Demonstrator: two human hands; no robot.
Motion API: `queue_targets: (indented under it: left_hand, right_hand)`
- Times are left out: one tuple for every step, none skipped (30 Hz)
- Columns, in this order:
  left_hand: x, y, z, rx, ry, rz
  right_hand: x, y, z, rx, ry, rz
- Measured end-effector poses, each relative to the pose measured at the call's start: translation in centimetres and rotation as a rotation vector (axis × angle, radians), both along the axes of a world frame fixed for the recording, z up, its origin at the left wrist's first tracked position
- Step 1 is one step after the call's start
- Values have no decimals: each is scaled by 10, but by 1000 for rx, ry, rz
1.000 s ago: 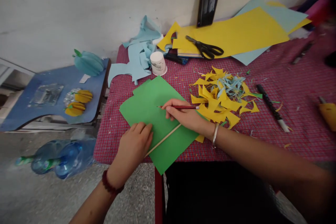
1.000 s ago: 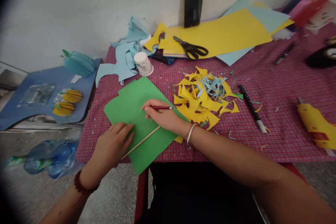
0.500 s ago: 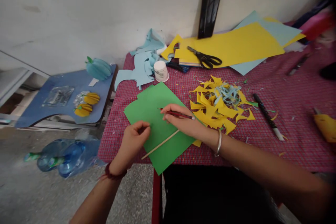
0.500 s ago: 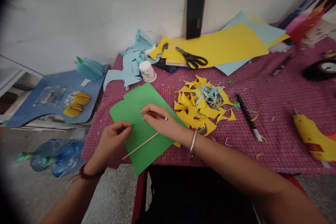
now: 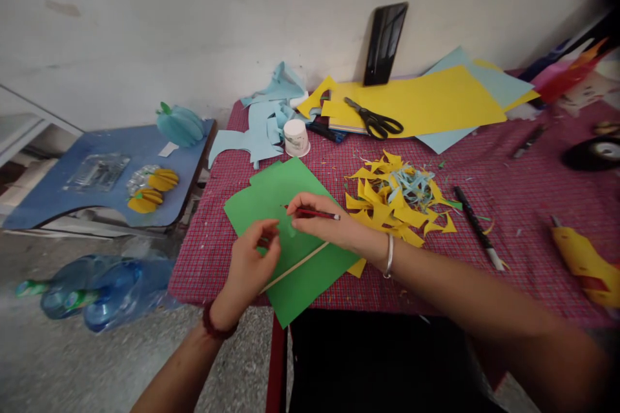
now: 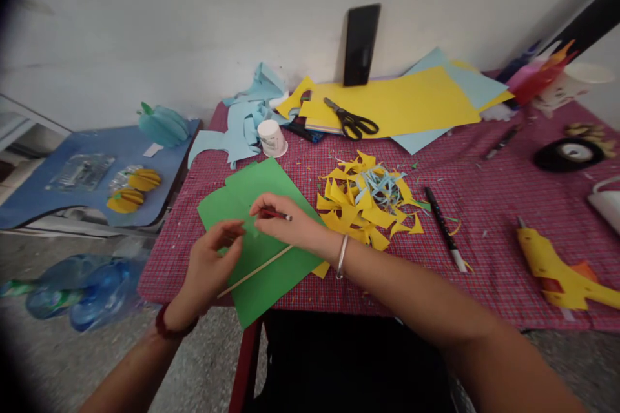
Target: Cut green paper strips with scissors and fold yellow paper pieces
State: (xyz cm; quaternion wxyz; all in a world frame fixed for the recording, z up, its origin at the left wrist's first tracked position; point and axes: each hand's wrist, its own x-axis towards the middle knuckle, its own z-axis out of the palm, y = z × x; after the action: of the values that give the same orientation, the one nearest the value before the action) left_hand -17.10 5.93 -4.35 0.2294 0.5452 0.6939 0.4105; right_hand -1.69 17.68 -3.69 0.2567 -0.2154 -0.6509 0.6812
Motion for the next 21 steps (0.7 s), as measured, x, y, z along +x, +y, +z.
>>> queue_targets:
  left_hand:
    - [-3,-1,-3,137,266,-35]
    - [-6,-1,-6,261,488,-89]
    - [-8,-1,-8,360,652,-156]
    - [-10,0,-10,431,759,-227]
    - [-11,1,-11,483,819,-285]
    - [-12,2,-11,518,846,-328]
    - [-12,3,-11,540,851,-358]
    - [-11,4,-11,554,840,-378]
    - [-10,5,-10,560,819,-388]
    - [-9,6,-9,561,796,-389]
    - [-7,7,-8,554,776,-386]
    - [-5,8,-7,543,763,-383]
    - [-3,9,-7,528,756,-386]
    - [-2,10,-7,509,759,-397]
    - [0,11,-7,483,770,-416]
    - [1,12,-8,443,784,-436]
    - [3,13,-10,388,796,-456]
    - [4,13,-11,323,803,-470]
    - [4,12,-12,257,805,-478]
    - [5,11,-14,203,802,-481]
    - [5,9,-15,163,795,-482]
  right_hand:
    - [0,1,1,-29,-16,-14]
    - [0,2,1,-67,-34,-24]
    - [-1,3,1,-107,-52,-31]
    - [-2,3,1,-147,-69,-32]
    - [-3,3,1,-188,-83,-27]
    - [-4,3,0,-226,-92,-20]
    - [-5,2,0,-256,-99,-12]
    - [-6,2,-1,-277,-105,-8]
    - [-6,2,-2,-290,-111,-2]
    - [-6,2,-3,-278,-112,-2]
    - [-5,3,-5,-242,-108,-4]
    - [-5,3,-6,-203,-100,-5]
    - [-4,5,-8,-156,-90,1]
    - [-2,7,-10,-93,-83,19]
    - [0,9,-12,-10,-87,39]
    - [2,11,-13,89,-103,51]
    - [4,13,-14,193,-126,54]
    - [6,15,-14,282,-144,30]
    - [9,16,-13,325,-158,-7]
    - [11,17,-11,306,-163,-50]
    - [14,17,-10,243,-155,-87]
